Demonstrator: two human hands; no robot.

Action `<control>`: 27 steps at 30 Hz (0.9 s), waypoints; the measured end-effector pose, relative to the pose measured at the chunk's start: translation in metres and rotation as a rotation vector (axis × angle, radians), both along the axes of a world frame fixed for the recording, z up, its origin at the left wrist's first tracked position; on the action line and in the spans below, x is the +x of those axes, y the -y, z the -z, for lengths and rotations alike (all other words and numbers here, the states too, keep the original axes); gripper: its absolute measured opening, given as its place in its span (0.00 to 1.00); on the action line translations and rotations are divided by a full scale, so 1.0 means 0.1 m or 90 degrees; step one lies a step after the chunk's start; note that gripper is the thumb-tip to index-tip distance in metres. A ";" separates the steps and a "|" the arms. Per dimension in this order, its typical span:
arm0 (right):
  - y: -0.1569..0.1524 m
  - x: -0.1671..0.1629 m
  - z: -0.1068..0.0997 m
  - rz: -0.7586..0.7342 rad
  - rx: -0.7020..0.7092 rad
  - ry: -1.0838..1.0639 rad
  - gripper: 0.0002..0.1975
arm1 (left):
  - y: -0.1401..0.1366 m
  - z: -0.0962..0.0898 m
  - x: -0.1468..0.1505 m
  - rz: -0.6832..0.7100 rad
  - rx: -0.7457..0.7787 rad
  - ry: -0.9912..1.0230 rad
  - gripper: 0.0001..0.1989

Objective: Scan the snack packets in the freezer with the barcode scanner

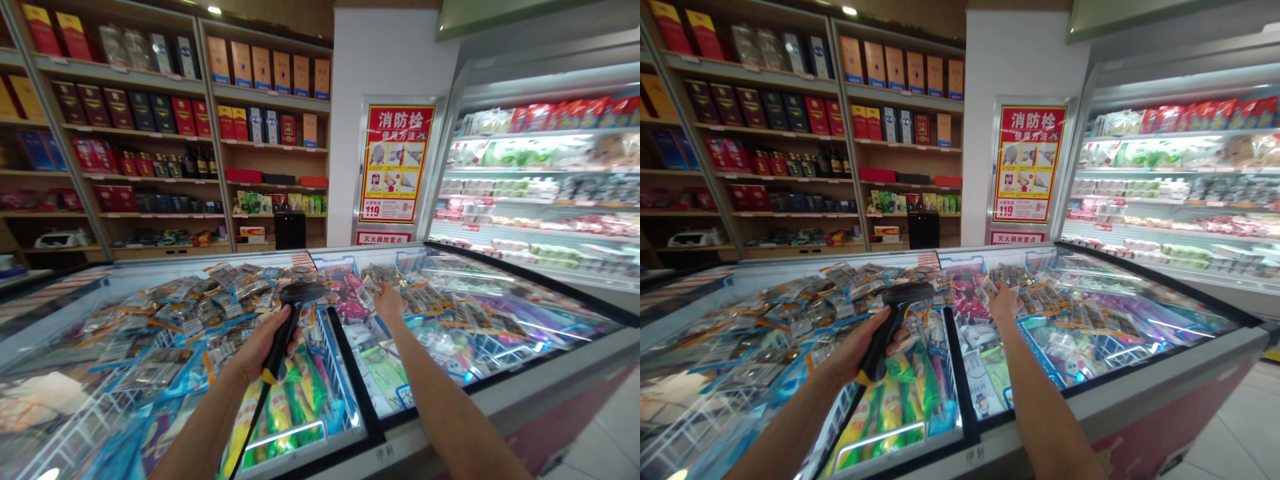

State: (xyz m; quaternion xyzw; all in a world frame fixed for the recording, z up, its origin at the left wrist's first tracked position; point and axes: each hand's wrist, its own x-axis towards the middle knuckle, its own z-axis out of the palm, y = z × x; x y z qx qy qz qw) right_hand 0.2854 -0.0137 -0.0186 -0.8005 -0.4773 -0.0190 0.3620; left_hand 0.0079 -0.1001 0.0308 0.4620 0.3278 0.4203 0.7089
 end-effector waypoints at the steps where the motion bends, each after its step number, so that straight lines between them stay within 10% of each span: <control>1: 0.01 0.03 0.01 0.019 -0.009 0.022 0.18 | 0.00 0.00 0.00 0.000 0.000 0.002 0.15; 20: 0.03 0.23 0.03 0.113 0.099 0.130 0.13 | -0.05 -0.04 -0.11 -0.060 0.006 -0.037 0.19; 27: -0.09 -0.57 -0.13 -0.180 -0.068 0.047 0.18 | -0.05 -0.03 -0.13 -0.066 0.005 -0.035 0.18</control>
